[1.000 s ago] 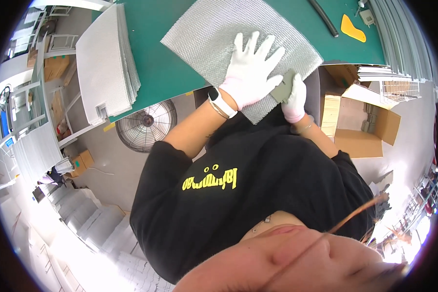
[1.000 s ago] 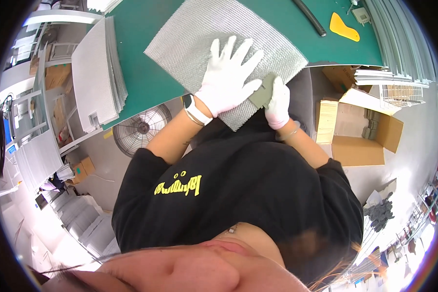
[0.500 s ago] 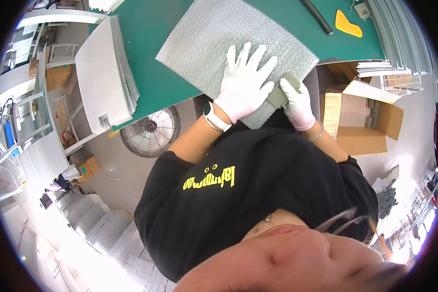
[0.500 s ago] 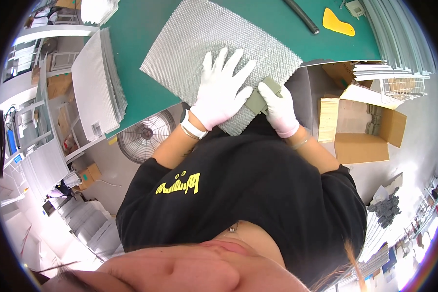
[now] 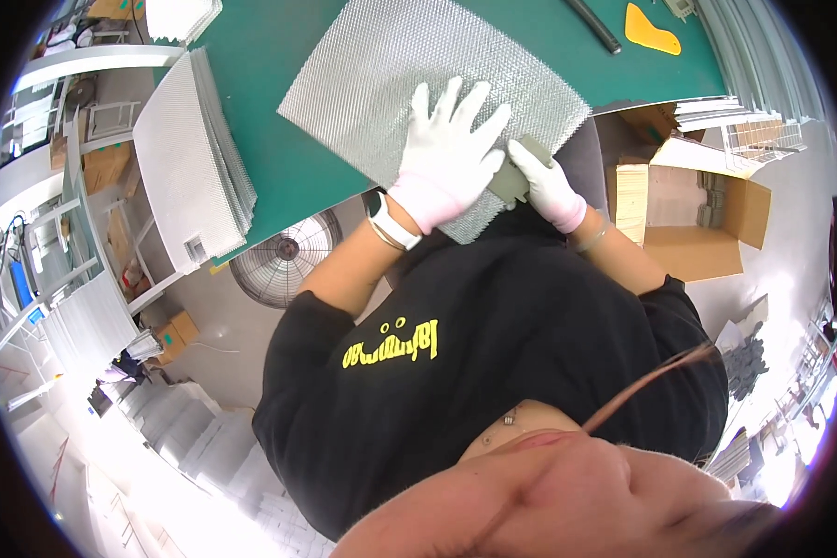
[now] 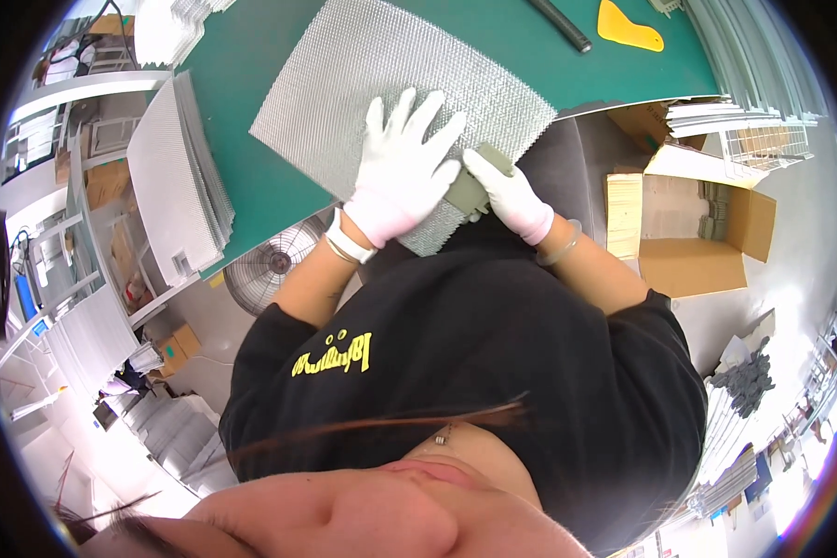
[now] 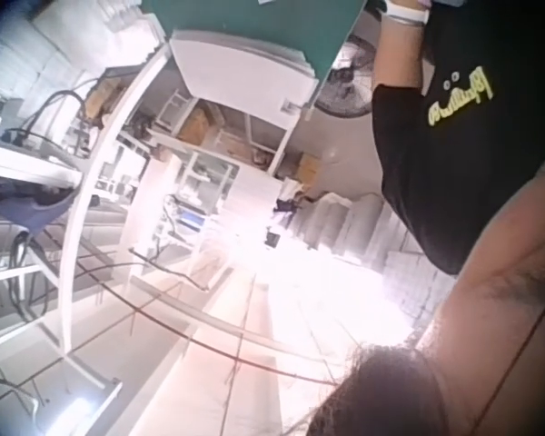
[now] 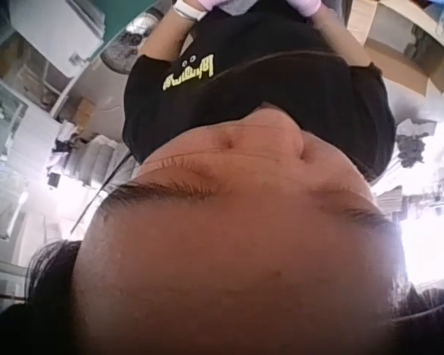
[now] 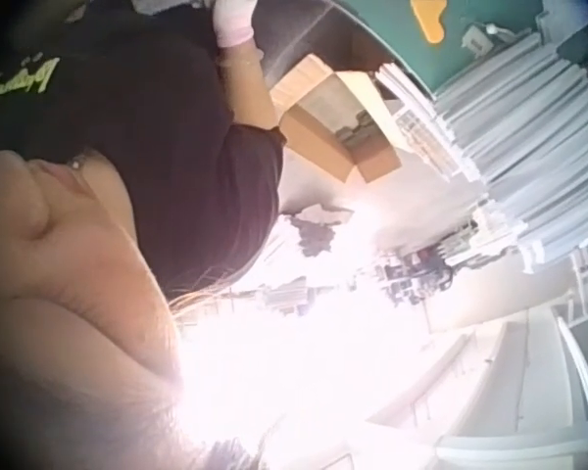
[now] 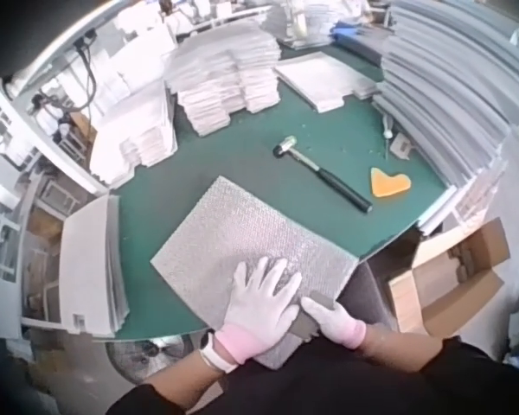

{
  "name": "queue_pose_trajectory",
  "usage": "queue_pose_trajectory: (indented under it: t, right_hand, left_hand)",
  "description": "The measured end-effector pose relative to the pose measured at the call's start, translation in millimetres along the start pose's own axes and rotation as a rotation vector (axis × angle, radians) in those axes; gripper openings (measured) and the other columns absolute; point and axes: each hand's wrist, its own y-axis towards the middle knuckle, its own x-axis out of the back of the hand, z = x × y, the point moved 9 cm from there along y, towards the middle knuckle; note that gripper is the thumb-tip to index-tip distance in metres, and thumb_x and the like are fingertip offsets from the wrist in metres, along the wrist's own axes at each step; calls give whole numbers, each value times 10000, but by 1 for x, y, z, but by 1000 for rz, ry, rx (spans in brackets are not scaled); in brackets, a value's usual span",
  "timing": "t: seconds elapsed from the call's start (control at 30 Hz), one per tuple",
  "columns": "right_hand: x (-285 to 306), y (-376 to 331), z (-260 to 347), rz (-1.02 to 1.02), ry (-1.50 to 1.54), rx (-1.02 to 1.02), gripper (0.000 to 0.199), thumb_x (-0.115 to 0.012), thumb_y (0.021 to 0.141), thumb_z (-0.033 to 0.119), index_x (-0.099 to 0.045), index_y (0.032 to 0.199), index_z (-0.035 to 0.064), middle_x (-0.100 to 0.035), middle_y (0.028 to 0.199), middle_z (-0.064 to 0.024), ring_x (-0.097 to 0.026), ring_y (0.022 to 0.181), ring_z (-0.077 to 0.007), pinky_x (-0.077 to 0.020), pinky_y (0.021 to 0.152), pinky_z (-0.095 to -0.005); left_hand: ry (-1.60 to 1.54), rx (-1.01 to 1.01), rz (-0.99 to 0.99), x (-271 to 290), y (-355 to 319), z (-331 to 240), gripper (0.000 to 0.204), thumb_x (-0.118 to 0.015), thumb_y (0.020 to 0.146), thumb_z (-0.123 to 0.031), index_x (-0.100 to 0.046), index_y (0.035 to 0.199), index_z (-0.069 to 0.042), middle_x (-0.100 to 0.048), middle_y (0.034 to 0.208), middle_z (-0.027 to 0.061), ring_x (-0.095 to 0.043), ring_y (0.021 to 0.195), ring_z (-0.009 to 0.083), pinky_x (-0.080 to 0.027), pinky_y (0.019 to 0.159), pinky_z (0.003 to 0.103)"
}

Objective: Assemble metal mesh filters by attaching metal frames and securing components using a power drill and a rubber mallet.

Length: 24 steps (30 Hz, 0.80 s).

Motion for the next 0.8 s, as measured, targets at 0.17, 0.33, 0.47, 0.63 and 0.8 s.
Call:
queue_pose_trajectory:
  t: [0.17, 0.33, 0.47, 0.63, 0.8]
  right_hand:
    - [-4, -10, 0, -1, 94, 211, 107, -675, 971, 172, -665, 1010, 73, -632, 925, 48, -578, 826, -46, -492, 738, -241]
    - [7, -25, 9, -82, 9, 257, 272, -510, 1062, 267, -645, 923, 76, -600, 806, 42, -508, 722, -33, -447, 654, -239]
    - [15, -17, 1, -83, 108, 302, 305, -463, 1080, 286, -627, 923, 82, -595, 827, 39, -515, 731, -37, -452, 650, -249]
    - [15, -13, -11, -55, 116, 173, 309, -426, 1089, 306, -611, 1007, 73, -615, 919, 8, -561, 807, -56, -496, 701, -264]
    - [19, -9, -14, -32, 134, 187, 320, -425, 1087, 313, -620, 1052, 61, -629, 933, 0, -584, 834, -73, -514, 736, -267]
  left_hand:
    - [-58, -40, -40, 3, -4, -4, 565, -628, 875, -335, -548, 1403, -149, -450, 1466, 168, -377, 1376, 414, -204, 1151, 635]
    - [-125, -20, -62, 5, -10, -14, 567, -646, 859, -328, -561, 1387, -142, -464, 1444, 167, -385, 1365, 408, -214, 1148, 631]
    - [-133, 0, -63, 5, -7, -15, 560, -647, 857, -331, -567, 1381, -149, -467, 1440, 166, -391, 1358, 405, -217, 1145, 628]
    - [-168, 10, -89, 5, -9, -13, 513, -663, 848, -333, -616, 1335, -177, -478, 1424, 155, -398, 1345, 395, -214, 1145, 619]
    - [-217, 40, -127, 6, -6, -8, 466, -671, 840, -343, -649, 1281, -192, -495, 1397, 126, -397, 1340, 373, -211, 1150, 599]
